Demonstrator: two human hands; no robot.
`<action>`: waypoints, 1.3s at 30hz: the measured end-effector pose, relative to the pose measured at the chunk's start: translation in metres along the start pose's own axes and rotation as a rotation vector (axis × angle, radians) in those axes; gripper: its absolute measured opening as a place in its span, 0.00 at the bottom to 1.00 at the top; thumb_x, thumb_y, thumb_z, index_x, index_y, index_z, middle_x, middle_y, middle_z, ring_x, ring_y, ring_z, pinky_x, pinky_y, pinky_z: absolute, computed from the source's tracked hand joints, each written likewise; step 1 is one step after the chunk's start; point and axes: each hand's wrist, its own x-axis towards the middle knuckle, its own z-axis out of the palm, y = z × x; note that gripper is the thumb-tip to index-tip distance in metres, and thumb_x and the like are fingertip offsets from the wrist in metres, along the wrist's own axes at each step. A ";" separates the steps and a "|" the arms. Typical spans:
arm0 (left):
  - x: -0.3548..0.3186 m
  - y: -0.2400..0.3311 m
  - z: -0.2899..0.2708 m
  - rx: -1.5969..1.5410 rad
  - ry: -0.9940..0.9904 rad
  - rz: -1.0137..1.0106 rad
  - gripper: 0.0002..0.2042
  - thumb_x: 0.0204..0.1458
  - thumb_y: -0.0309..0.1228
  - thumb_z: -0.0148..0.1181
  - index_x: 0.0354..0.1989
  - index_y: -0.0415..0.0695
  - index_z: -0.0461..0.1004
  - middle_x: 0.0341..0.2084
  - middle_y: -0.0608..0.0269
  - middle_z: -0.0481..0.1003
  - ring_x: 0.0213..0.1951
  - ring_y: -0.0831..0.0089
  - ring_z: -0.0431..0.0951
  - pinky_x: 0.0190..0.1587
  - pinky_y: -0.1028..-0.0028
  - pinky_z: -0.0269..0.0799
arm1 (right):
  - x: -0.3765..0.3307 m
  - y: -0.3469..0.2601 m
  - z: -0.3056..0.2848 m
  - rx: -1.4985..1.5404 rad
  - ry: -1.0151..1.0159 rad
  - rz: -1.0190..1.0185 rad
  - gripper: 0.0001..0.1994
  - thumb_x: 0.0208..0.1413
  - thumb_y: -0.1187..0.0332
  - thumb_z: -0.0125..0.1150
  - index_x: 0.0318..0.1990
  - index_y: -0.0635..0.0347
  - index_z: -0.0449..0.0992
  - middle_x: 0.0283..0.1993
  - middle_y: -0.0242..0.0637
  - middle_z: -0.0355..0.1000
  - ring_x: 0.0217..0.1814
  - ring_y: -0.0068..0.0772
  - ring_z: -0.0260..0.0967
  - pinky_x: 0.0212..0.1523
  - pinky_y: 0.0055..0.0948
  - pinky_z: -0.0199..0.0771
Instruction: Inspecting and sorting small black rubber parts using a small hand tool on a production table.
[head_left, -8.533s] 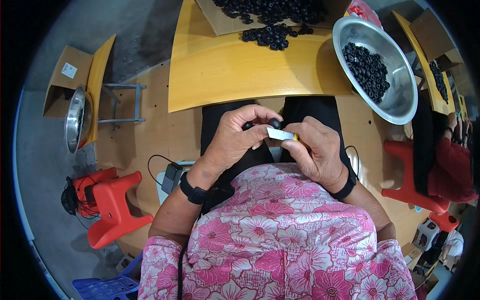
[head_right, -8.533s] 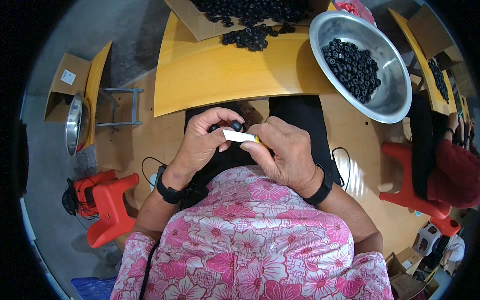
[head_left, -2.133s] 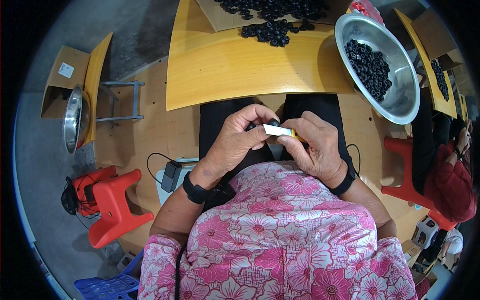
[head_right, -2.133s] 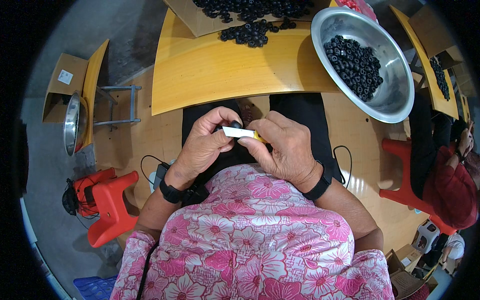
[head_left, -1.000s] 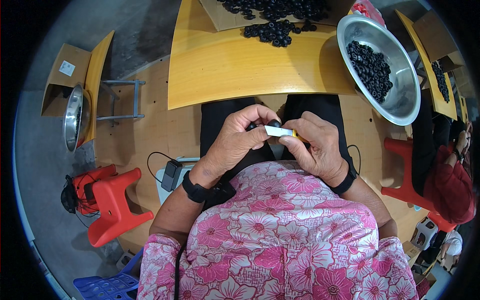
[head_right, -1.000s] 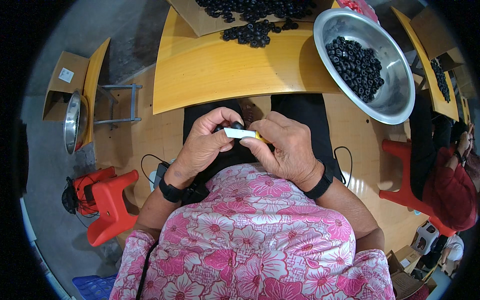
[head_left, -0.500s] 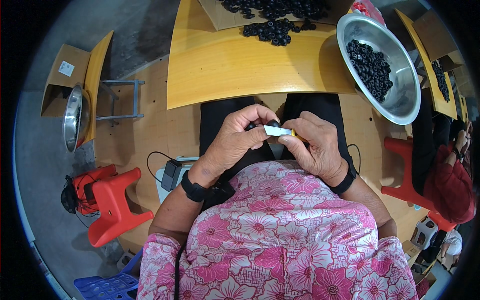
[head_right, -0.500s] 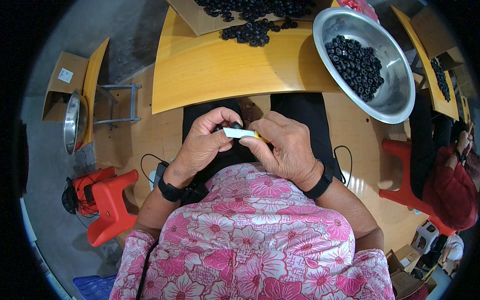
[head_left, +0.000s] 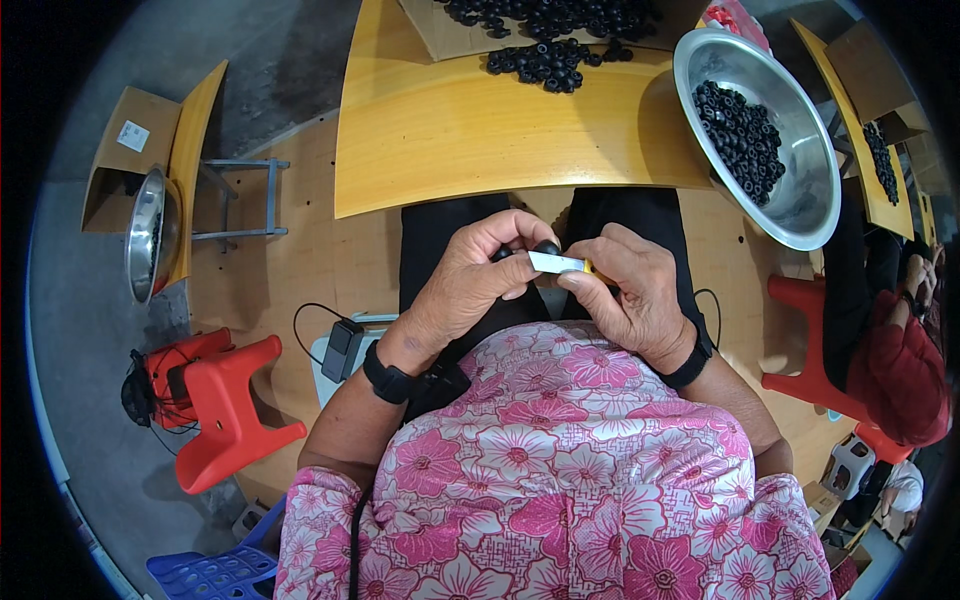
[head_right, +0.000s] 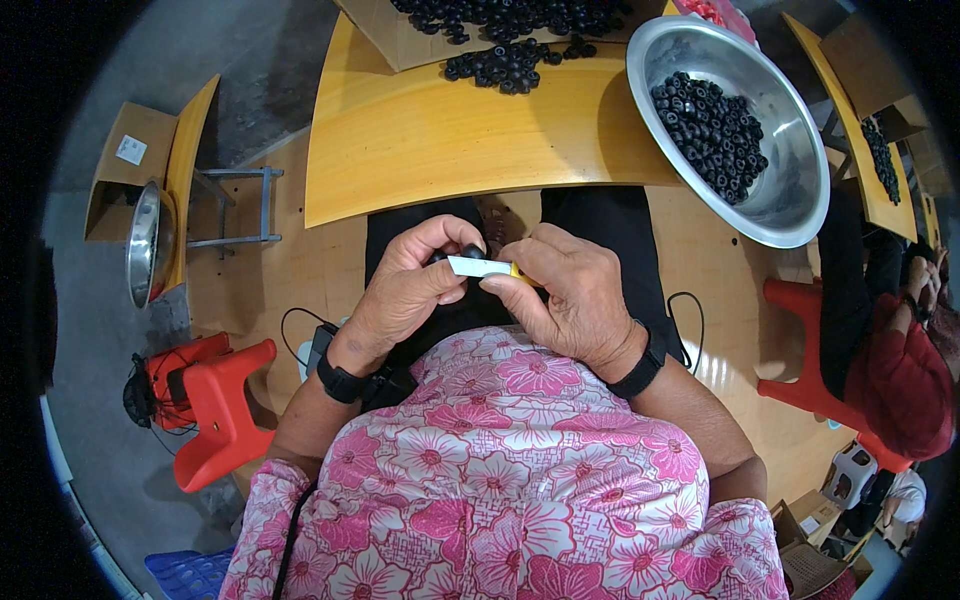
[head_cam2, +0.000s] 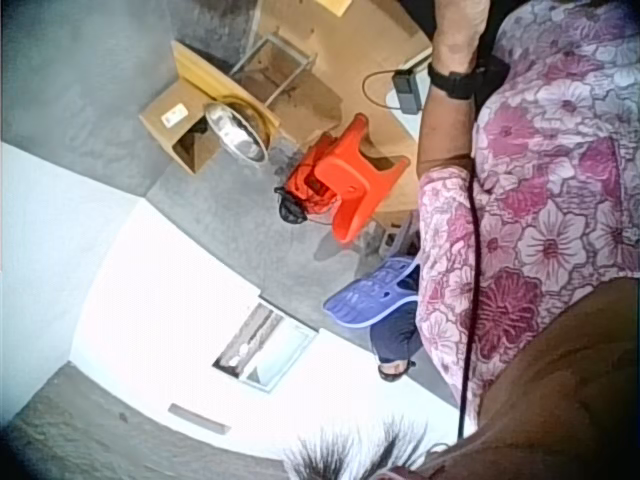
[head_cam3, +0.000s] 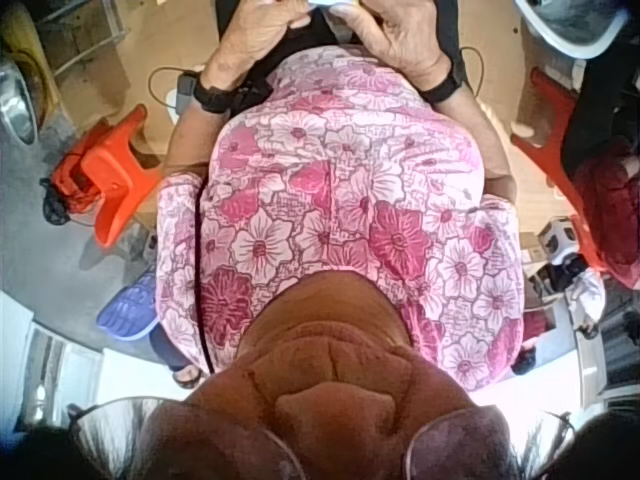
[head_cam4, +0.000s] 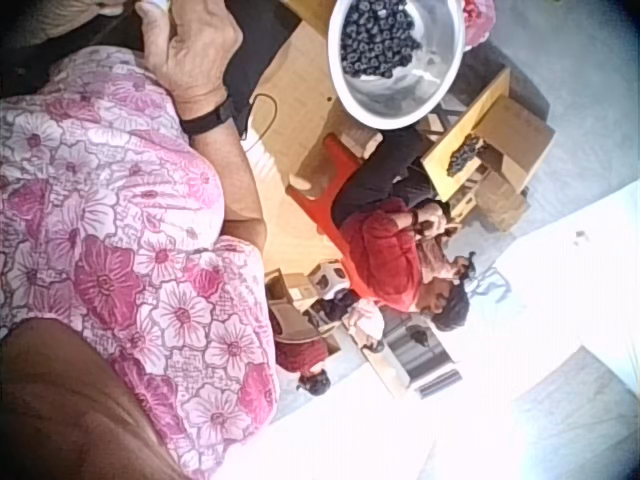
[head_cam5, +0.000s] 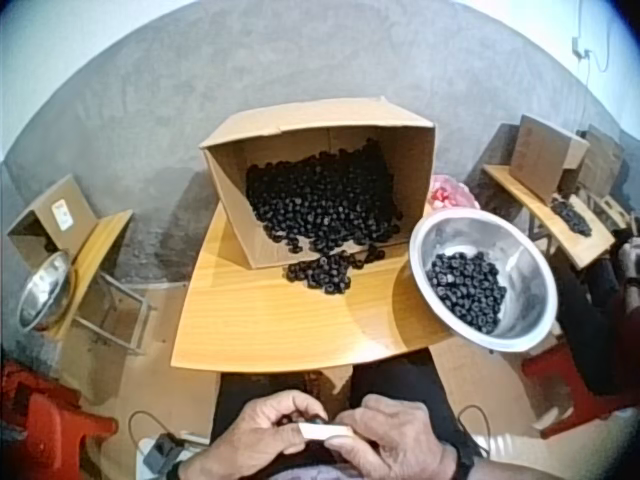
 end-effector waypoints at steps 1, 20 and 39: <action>0.000 0.000 0.000 0.000 0.000 0.000 0.14 0.55 0.34 0.64 0.44 0.39 0.71 0.32 0.70 0.68 0.26 0.86 0.61 0.26 0.85 0.57 | 0.000 0.000 0.000 0.002 0.002 -0.003 0.11 0.50 0.63 0.67 0.32 0.62 0.78 0.24 0.40 0.69 0.22 0.37 0.69 0.23 0.31 0.68; 0.000 0.001 0.000 0.031 0.013 -0.003 0.15 0.55 0.35 0.64 0.44 0.39 0.71 0.30 0.71 0.67 0.25 0.87 0.59 0.25 0.86 0.55 | 0.000 0.000 0.000 0.010 -0.005 0.026 0.11 0.50 0.63 0.67 0.33 0.62 0.78 0.24 0.40 0.69 0.23 0.38 0.69 0.24 0.31 0.68; -0.001 0.000 -0.003 0.009 -0.001 -0.036 0.13 0.56 0.33 0.62 0.44 0.38 0.71 0.30 0.72 0.67 0.24 0.87 0.58 0.24 0.85 0.53 | 0.000 0.004 0.004 0.027 -0.026 0.024 0.10 0.51 0.63 0.66 0.32 0.61 0.78 0.24 0.41 0.69 0.24 0.40 0.70 0.25 0.33 0.69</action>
